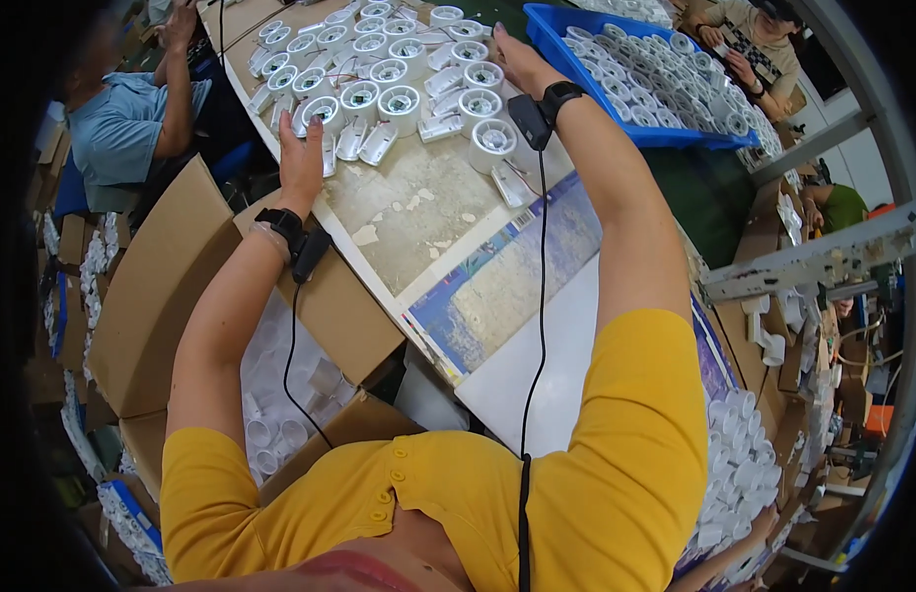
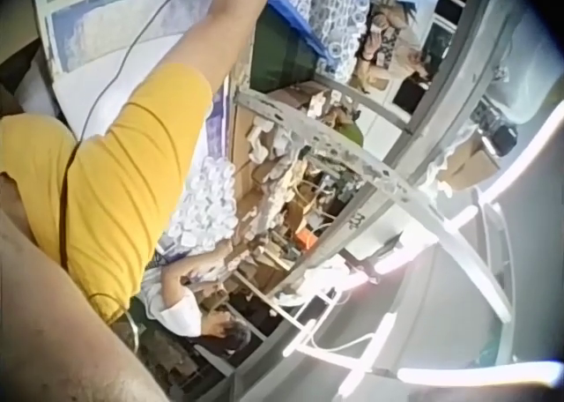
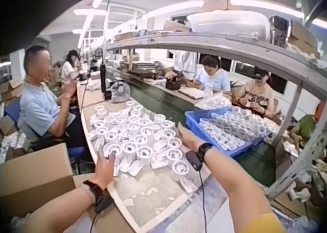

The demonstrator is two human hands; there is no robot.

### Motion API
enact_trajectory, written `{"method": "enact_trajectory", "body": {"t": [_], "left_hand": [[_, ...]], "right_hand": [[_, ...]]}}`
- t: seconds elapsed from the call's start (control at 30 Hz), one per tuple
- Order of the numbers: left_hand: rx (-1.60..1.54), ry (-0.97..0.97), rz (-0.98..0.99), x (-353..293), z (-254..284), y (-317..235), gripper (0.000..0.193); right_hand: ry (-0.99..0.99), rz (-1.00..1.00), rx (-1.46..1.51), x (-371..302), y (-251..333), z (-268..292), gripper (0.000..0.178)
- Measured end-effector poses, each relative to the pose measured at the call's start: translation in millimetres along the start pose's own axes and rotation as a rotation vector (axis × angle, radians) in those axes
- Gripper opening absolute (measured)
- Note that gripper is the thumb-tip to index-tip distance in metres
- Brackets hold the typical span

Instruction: The person assembles a device by inserting a small fan into a white plastic housing, tucking the wires inside, and snapping a white cap onto the end. They then place the completed unit on the table and pick up new components to repeat the process.

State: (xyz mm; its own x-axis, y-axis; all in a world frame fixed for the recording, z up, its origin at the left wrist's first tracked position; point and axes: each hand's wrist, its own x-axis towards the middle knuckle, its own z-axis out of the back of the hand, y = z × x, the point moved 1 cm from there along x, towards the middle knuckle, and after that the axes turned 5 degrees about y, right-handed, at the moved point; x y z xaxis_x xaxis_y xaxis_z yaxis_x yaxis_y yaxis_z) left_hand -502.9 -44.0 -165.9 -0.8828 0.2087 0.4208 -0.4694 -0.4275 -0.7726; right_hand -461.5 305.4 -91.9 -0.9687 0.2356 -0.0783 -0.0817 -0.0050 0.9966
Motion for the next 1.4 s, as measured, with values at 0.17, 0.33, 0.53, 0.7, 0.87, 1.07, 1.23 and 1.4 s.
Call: {"method": "enact_trajectory", "body": {"t": [0.17,0.33,0.53,0.7,0.87,1.07,1.23,1.4], "left_hand": [[-0.065,-0.028,-0.049,11.3,-4.8,-1.6,0.088],[0.02,-0.132,-0.094,8.2,2.1,4.5,0.096],[-0.083,0.121,-0.21,-28.1,9.0,-115.6,0.107],[-0.127,0.5,0.116,-62.2,-70.8,-197.0,0.125],[0.19,0.43,0.452,-65.0,-113.2,-205.6,0.125],[0.191,0.364,0.302,-57.0,-168.9,-181.6,0.114],[0.33,0.356,-0.215,-60.8,-162.1,-165.0,0.093],[0.484,0.401,-0.34,-50.0,-140.3,-164.9,0.076]], "right_hand": [[-0.063,-0.187,-0.495,-55.3,30.0,29.4,0.063],[-0.21,-0.21,-0.632,-181.6,36.2,-2.6,0.055],[-0.105,-0.104,-0.61,-369.1,78.0,-33.1,0.057],[-0.059,-0.047,-0.456,-463.9,84.8,-69.2,0.046],[-0.052,0.053,-0.484,-559.2,87.7,-78.6,0.039],[-0.279,-0.041,-0.374,-638.5,68.1,-40.9,0.036],[-0.352,-0.048,-0.213,-663.9,47.0,-25.9,0.035],[-0.357,-0.06,-0.164,-667.9,39.1,-14.4,0.034]]}}
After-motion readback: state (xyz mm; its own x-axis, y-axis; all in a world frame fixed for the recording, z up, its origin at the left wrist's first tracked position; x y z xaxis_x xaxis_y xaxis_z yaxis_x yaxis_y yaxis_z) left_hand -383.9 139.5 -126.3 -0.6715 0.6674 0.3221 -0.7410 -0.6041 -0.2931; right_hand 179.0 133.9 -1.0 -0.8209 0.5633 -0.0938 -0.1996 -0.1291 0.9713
